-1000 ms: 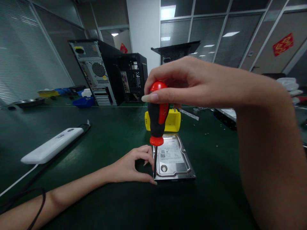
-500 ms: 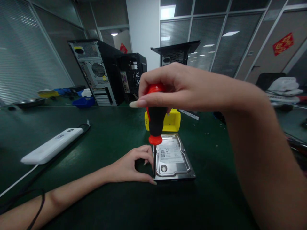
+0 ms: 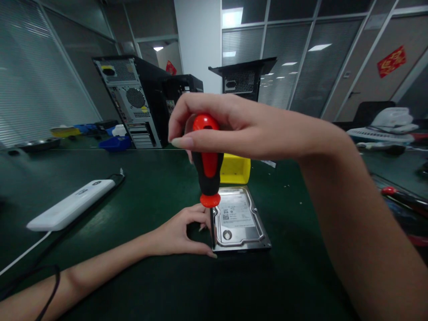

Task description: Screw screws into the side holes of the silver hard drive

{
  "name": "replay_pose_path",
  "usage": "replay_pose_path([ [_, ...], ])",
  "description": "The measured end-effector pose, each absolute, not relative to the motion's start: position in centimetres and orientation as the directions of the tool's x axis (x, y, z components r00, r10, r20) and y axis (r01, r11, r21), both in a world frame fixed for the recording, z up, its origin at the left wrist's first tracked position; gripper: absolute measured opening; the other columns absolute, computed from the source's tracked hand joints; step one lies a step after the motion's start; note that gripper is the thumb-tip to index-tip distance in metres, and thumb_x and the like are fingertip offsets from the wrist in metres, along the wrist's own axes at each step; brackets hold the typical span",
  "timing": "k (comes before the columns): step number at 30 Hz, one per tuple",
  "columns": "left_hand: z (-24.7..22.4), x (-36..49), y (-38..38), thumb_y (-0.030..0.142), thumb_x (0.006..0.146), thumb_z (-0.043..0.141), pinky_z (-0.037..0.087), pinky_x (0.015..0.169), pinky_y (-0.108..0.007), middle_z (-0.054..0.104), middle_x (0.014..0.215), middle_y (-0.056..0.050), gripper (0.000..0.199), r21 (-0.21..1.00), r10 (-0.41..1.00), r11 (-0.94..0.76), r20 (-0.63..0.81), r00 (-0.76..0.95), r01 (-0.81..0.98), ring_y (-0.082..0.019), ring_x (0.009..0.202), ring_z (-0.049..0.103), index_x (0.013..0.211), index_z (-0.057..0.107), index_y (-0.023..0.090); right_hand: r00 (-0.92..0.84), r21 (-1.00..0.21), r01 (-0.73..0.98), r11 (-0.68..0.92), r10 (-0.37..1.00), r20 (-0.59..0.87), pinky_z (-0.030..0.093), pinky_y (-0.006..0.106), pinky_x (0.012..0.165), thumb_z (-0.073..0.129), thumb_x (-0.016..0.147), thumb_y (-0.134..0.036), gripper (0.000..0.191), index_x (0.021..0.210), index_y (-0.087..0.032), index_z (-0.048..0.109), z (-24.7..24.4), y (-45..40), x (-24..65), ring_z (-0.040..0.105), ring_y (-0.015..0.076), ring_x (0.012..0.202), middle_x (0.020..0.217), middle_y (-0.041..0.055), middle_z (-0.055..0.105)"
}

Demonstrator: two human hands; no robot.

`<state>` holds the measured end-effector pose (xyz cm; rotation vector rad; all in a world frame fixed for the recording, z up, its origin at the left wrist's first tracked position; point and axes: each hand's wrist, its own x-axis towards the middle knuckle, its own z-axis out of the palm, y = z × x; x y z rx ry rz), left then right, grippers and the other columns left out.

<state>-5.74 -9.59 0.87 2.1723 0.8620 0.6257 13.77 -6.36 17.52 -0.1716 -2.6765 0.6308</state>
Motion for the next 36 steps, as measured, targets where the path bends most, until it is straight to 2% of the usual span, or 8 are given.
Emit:
replay_pose_path([
  [7,1.0,-5.8,-9.9,0.029,0.066,0.078,0.043,0.07,-0.026,0.051,0.086,-0.001,0.023,0.772,0.779,-0.461,0.118,0.615,0.437,-0.017,0.082,0.048,0.079,0.063,0.016,-0.909,-0.626,0.067,0.777,0.307,0.283,0.048,0.011,0.074,0.041,0.087,-0.021,0.024,0.11,-0.02,0.048,17.8,-7.1,13.7,0.056,0.0041,0.091,0.097,-0.009,0.058],
  [10,1.0,-5.7,-10.0,0.028,0.065,0.079,0.043,0.071,-0.026,0.051,0.087,0.0,0.025,0.773,0.785,-0.46,0.124,0.606,0.438,-0.017,0.081,0.048,0.08,0.062,0.017,-0.907,-0.621,0.021,0.783,0.276,0.317,0.049,0.009,0.07,0.044,0.085,-0.021,0.028,0.112,-0.018,0.044,17.8,-7.1,13.5,0.056,0.0044,0.092,0.107,-0.0071,0.053],
  [13,1.0,-5.6,-10.0,0.028,0.065,0.078,0.042,0.07,-0.026,0.051,0.086,0.001,0.025,0.765,0.791,-0.461,0.125,0.599,0.45,-0.016,0.081,0.047,0.08,0.062,0.017,-0.907,-0.588,-0.07,0.806,0.194,0.374,0.05,0.012,0.069,0.043,0.087,-0.031,0.022,0.102,-0.016,0.049,17.6,-6.9,13.1,0.056,0.0067,0.089,0.106,-0.0032,0.053],
  [17,1.0,-5.5,-10.0,0.026,0.065,0.079,0.041,0.071,-0.026,0.051,0.089,0.0,0.025,0.769,0.78,-0.478,0.147,0.609,0.426,-0.017,0.083,0.047,0.08,0.062,0.016,-0.922,-0.603,-0.144,0.784,0.115,0.37,0.052,0.018,0.071,0.033,0.089,-0.045,0.035,0.088,-0.015,0.052,17.5,-6.7,12.8,0.056,0.0072,0.086,0.092,-0.0027,0.057],
  [23,0.9,-5.7,-9.8,0.022,0.068,0.077,0.042,0.077,-0.028,0.052,0.088,0.0,0.021,0.775,0.731,-0.519,0.183,0.657,0.362,-0.016,0.082,0.049,0.078,0.061,0.016,-0.928,-0.678,-0.005,0.735,0.249,0.277,0.052,0.018,0.072,0.04,0.083,-0.051,0.036,0.097,-0.02,0.053,17.9,-6.6,13.9,0.06,0.0073,0.085,0.091,-0.0074,0.058],
  [28,0.9,-5.8,-9.7,0.021,0.068,0.077,0.042,0.074,-0.026,0.052,0.089,0.0,0.021,0.773,0.722,-0.524,0.18,0.668,0.358,-0.016,0.083,0.05,0.081,0.062,0.016,-0.929,-0.617,0.064,0.784,0.273,0.25,0.05,0.017,0.067,0.057,0.076,-0.034,0.033,0.106,-0.024,0.049,17.8,-6.0,14.8,0.06,0.0078,0.088,0.093,-0.0117,0.058],
  [32,0.9,-5.7,-9.7,0.023,0.067,0.078,0.043,0.074,-0.026,0.051,0.09,0.0,0.022,0.775,0.735,-0.512,0.171,0.657,0.371,-0.017,0.085,0.05,0.08,0.061,0.016,-0.958,-0.718,-0.025,0.696,0.187,0.215,0.051,0.021,0.074,0.037,0.086,-0.038,0.027,0.103,-0.02,0.047,18.0,-6.4,15.0,0.06,0.0073,0.089,0.092,-0.0112,0.06],
  [36,0.8,-5.7,-9.6,0.025,0.067,0.078,0.043,0.073,-0.025,0.05,0.09,0.0,0.023,0.762,0.73,-0.525,0.176,0.66,0.378,-0.017,0.086,0.049,0.08,0.061,0.016,-0.962,-0.809,-0.044,0.586,0.193,0.192,0.051,0.024,0.079,0.018,0.089,-0.047,0.044,0.092,-0.017,0.051,18.3,-7.1,15.0,0.058,0.0081,0.095,0.092,-0.0094,0.059],
])
